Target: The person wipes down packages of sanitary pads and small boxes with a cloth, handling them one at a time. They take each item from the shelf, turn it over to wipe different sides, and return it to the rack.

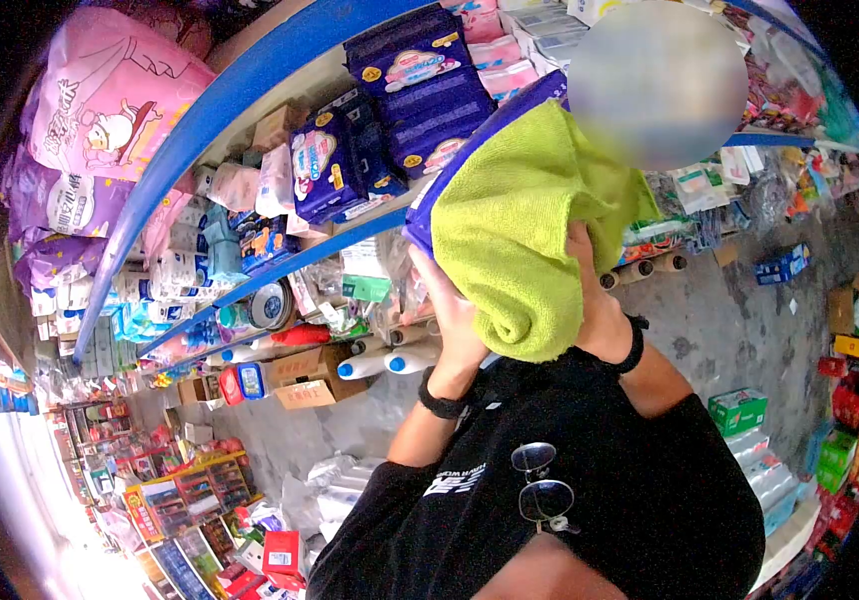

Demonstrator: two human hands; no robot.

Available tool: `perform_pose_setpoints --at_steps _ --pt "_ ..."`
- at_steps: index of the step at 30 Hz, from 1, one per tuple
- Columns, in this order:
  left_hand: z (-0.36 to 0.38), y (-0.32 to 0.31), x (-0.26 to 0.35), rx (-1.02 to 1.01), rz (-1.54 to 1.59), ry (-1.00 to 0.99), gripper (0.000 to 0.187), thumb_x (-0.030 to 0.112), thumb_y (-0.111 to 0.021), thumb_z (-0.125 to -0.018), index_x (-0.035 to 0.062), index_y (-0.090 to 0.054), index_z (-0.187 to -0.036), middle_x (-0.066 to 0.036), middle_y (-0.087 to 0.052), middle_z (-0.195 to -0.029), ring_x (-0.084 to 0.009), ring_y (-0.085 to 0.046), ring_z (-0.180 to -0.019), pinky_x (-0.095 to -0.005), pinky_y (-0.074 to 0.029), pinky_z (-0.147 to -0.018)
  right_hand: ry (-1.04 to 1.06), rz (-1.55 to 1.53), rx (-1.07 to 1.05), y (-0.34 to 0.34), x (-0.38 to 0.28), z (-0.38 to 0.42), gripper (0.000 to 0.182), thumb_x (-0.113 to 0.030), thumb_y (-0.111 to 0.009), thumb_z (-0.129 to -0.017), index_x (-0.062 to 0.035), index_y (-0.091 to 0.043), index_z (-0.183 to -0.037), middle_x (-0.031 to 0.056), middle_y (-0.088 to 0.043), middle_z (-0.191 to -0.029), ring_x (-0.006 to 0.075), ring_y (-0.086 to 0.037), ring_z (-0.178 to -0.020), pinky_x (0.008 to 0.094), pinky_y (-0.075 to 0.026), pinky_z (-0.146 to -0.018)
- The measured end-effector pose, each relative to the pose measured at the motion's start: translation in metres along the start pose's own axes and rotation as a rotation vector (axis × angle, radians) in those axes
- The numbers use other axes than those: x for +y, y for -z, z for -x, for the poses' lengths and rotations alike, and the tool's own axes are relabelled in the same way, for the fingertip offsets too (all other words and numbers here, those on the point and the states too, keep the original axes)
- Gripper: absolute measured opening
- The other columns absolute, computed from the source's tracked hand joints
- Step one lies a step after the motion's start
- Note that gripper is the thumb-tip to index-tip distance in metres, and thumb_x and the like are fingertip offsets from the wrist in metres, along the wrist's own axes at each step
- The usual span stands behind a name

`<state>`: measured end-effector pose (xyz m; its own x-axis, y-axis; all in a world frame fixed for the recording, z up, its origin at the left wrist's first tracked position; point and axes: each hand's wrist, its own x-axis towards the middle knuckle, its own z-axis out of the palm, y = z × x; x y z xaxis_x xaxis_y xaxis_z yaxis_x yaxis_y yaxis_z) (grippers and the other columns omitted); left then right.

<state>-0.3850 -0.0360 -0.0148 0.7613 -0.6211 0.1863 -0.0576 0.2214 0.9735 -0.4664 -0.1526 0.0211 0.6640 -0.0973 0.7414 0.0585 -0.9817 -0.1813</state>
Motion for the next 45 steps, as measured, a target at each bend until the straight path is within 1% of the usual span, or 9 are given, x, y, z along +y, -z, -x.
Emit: perform_pose_setpoints --at_steps 18,26,31,33,34,37,38,41,45 --pt "0.006 0.014 0.033 -0.001 0.401 0.063 0.075 0.020 -0.069 -0.074 0.0039 -0.023 -0.131 -0.013 -0.043 -0.123 -0.0272 -0.046 -0.113 -0.0425 -0.042 -0.093 -0.646 -0.651 0.318 0.007 0.046 0.054 0.045 -0.037 -0.058 -0.082 -0.0098 -0.048 -0.117 0.0066 -0.056 -0.109 0.0234 -0.054 -0.101 0.0379 -0.044 -0.086" --pt "-0.003 -0.006 0.038 -0.046 0.152 0.022 0.070 0.001 -0.070 -0.069 0.0031 -0.024 -0.123 -0.011 -0.041 -0.118 -0.0189 -0.045 -0.108 -0.0326 -0.038 -0.092 -0.911 -1.922 0.762 -0.019 0.036 0.073 0.054 -0.046 -0.052 -0.084 -0.0122 -0.041 -0.125 0.0057 -0.053 -0.113 0.0228 -0.052 -0.103 0.0380 -0.042 -0.089" --pt "0.001 -0.020 0.014 -0.089 -0.219 -0.225 0.083 0.011 -0.074 -0.068 -0.0010 -0.015 -0.126 -0.015 -0.041 -0.123 -0.0214 -0.044 -0.109 -0.0368 -0.036 -0.094 -0.701 -0.861 0.183 -0.006 0.038 0.096 0.054 -0.009 -0.056 -0.085 -0.0040 -0.029 -0.131 0.0102 -0.042 -0.128 0.0195 -0.044 -0.115 0.0324 -0.037 -0.094" --pt "-0.003 -0.016 -0.011 -0.068 0.383 0.268 0.085 0.010 -0.075 -0.067 -0.0014 -0.010 -0.122 -0.017 -0.042 -0.123 -0.0209 -0.046 -0.110 -0.0399 -0.033 -0.095 -0.724 -0.902 0.136 -0.001 0.033 0.098 0.055 -0.008 -0.056 -0.085 -0.0050 -0.028 -0.132 0.0099 -0.042 -0.128 0.0194 -0.044 -0.114 0.0328 -0.039 -0.094" --pt "0.000 -0.014 -0.001 -0.141 -0.283 -0.181 0.087 0.012 -0.074 -0.068 -0.0009 -0.009 -0.124 -0.017 -0.043 -0.124 -0.0230 -0.047 -0.111 -0.0418 -0.027 -0.099 -0.756 -1.103 0.181 -0.005 0.031 0.103 0.058 -0.009 -0.057 -0.084 -0.0066 -0.025 -0.133 0.0094 -0.041 -0.128 0.0202 -0.044 -0.115 0.0343 -0.039 -0.094" --pt "-0.009 -0.011 -0.006 -0.083 -0.546 -0.432 0.082 0.013 -0.074 -0.068 -0.0012 -0.015 -0.123 -0.017 -0.042 -0.124 -0.0234 -0.046 -0.111 -0.0427 -0.024 -0.100 -0.522 -1.912 0.290 -0.010 0.014 0.085 0.059 -0.007 -0.055 -0.085 -0.0079 -0.023 -0.134 0.0088 -0.039 -0.130 0.0209 -0.044 -0.115 0.0349 -0.039 -0.095" --pt "-0.022 -0.015 0.001 -0.066 -0.484 -0.525 0.077 0.012 -0.073 -0.069 -0.0015 -0.020 -0.123 -0.018 -0.042 -0.124 -0.0232 -0.046 -0.111 -0.0419 -0.022 -0.101 -0.757 -1.715 0.173 -0.011 0.010 0.087 0.068 -0.051 -0.048 -0.083 -0.0124 -0.027 -0.134 0.0066 -0.038 -0.134 0.0251 -0.042 -0.118 0.0419 -0.036 -0.099" --pt "-0.052 -0.021 0.016 0.057 -0.365 -0.633 0.063 -0.001 -0.070 -0.061 0.0009 -0.035 -0.113 -0.026 -0.043 -0.124 -0.0374 -0.044 -0.115 -0.0445 -0.030 -0.098 -1.049 -1.805 0.118 -0.008 -0.002 0.062 0.070 -0.053 -0.045 -0.083 -0.0134 -0.024 -0.136 0.0059 -0.037 -0.134 0.0220 -0.039 -0.121 0.0405 -0.034 -0.101" --pt "-0.072 0.006 0.034 -0.050 -0.533 -0.795 0.066 -0.007 -0.066 -0.058 0.0058 -0.037 -0.115 -0.021 -0.045 -0.123 -0.0371 -0.045 -0.114 -0.0453 -0.034 -0.096 -0.676 -1.936 0.266 -0.041 0.032 0.093 0.065 -0.048 -0.048 -0.086 -0.0088 -0.028 -0.133 0.0084 -0.036 -0.133 0.0238 -0.035 -0.123 0.0395 -0.029 -0.103"
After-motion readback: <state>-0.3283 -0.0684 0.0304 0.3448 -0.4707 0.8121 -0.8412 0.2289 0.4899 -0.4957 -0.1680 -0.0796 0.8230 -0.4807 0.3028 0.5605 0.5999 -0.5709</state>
